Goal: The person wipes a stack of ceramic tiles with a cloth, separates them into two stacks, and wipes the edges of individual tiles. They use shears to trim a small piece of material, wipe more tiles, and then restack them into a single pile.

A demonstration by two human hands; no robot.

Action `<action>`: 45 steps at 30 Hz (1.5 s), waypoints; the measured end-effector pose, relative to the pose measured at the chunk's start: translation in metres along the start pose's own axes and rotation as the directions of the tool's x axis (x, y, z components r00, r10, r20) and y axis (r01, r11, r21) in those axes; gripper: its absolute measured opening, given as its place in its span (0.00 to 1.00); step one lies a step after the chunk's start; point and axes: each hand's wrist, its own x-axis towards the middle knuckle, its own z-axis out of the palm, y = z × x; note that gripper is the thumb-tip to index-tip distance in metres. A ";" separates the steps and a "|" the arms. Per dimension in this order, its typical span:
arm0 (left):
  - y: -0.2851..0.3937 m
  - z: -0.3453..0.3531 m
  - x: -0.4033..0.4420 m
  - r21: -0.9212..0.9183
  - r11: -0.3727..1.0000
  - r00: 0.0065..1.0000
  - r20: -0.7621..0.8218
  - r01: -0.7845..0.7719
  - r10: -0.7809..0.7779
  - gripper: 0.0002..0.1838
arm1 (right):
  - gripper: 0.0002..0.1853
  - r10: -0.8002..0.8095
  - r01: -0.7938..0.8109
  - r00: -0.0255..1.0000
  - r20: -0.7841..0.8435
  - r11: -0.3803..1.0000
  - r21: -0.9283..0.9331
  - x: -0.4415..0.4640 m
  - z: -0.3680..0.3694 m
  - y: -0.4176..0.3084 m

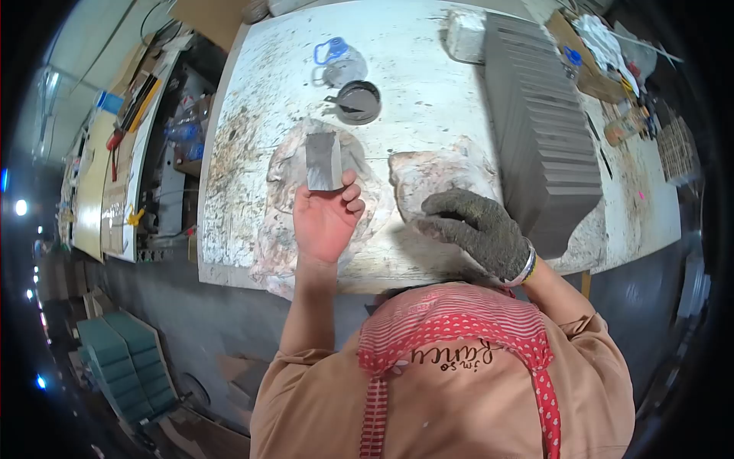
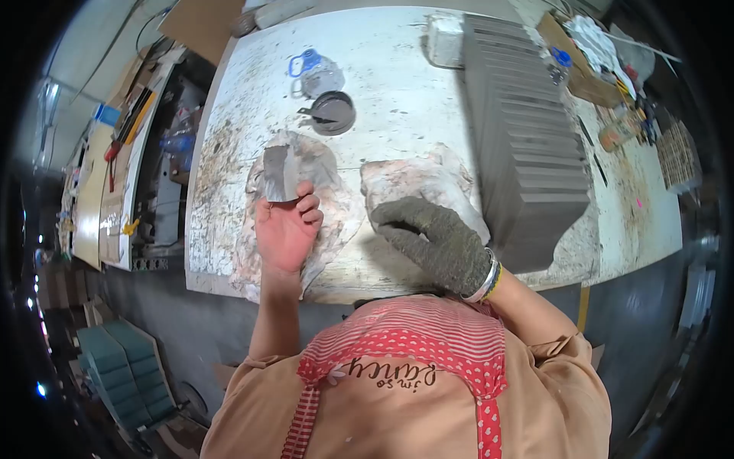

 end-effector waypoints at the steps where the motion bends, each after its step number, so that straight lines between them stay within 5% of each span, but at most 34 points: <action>1: -0.008 0.003 0.004 -0.131 0.990 0.992 0.119 0.051 -0.035 0.24 | 0.13 0.005 -0.005 1.000 -0.025 1.000 -0.002 -0.006 -0.008 -0.007; 5: -0.033 0.010 0.013 -0.216 0.968 0.985 0.139 0.127 -0.098 0.23 | 0.17 0.039 -0.038 0.998 -0.042 0.999 0.033 -0.039 -0.036 -0.005; 7: -0.037 -0.012 0.018 -0.205 0.967 0.976 0.181 0.155 -0.118 0.24 | 0.17 -0.205 0.175 0.966 -0.156 0.967 -0.187 -0.060 -0.058 -0.001; 9: -0.052 0.009 0.019 -0.075 0.996 0.971 0.238 0.041 -0.022 0.31 | 0.13 -0.215 0.139 0.950 -0.225 0.941 -0.309 -0.085 -0.088 0.009; 11: -0.063 0.027 0.017 -0.015 1.000 0.961 0.278 0.003 0.001 0.43 | 0.14 -0.012 -0.041 0.942 -0.336 0.988 -0.150 -0.103 -0.123 -0.004; 13: -0.077 0.042 0.017 0.074 0.997 0.961 0.269 0.038 -0.057 0.41 | 0.14 -0.036 -0.040 0.874 -0.485 0.989 -0.146 -0.133 -0.161 0.012; 15: -0.098 0.062 0.018 0.118 0.991 0.955 0.282 0.063 -0.094 0.41 | 0.13 -0.511 0.203 0.720 -0.469 0.802 -0.561 -0.163 -0.212 0.036; 16: -0.110 0.068 0.020 0.130 0.990 0.952 0.292 0.053 -0.089 0.41 | 0.14 -0.183 0.044 0.732 -0.657 0.974 -0.222 -0.179 -0.235 0.029; 17: -0.122 0.075 0.021 0.199 0.980 0.959 0.272 0.024 -0.079 0.41 | 0.14 0.190 -0.099 0.691 -0.697 0.981 0.169 -0.198 -0.257 0.023; 24: -0.232 0.118 0.046 0.579 0.806 0.989 0.134 -0.123 0.054 0.39 | 0.12 0.303 -0.078 0.397 -0.866 0.952 0.297 -0.274 -0.468 0.118; 27: -0.283 0.146 0.051 0.636 0.762 0.992 0.109 -0.120 0.065 0.39 | 0.09 0.255 -0.208 0.439 -0.861 0.962 0.178 -0.257 -0.551 0.157; 29: -0.315 0.170 0.049 0.679 0.730 0.995 0.103 -0.075 0.007 0.41 | 0.14 0.176 -0.382 0.641 -0.747 0.918 -0.111 -0.237 -0.611 0.196; 31: -0.336 0.184 0.048 0.747 0.663 0.993 0.106 -0.047 -0.049 0.43 | 0.18 -0.089 -0.426 0.761 -0.643 0.679 -0.598 -0.198 -0.646 0.215; 34: -0.358 0.190 0.045 0.792 0.609 0.996 0.081 -0.047 -0.029 0.42 | 0.20 0.128 -0.544 0.801 -0.584 0.562 -0.623 -0.152 -0.656 0.213; 35: -0.363 0.191 0.044 0.796 0.602 0.997 0.082 -0.060 -0.009 0.42 | 0.20 0.117 -0.526 0.811 -0.573 0.574 -0.627 -0.139 -0.661 0.228; 37: -0.372 0.191 0.041 0.795 0.603 0.995 0.012 -0.070 0.100 0.42 | 0.21 -0.014 -0.463 0.868 -0.497 0.341 -0.818 -0.113 -0.667 0.255; 41: -0.380 0.184 0.036 0.786 0.614 0.985 -0.041 -0.072 0.169 0.40 | 0.24 0.064 -0.518 0.854 -0.517 0.194 -0.833 -0.078 -0.677 0.286; 45: -0.390 0.187 0.044 0.802 0.596 0.969 -0.118 -0.036 0.217 0.39 | 0.22 -0.074 -0.513 0.848 -0.525 0.135 -0.848 -0.056 -0.693 0.316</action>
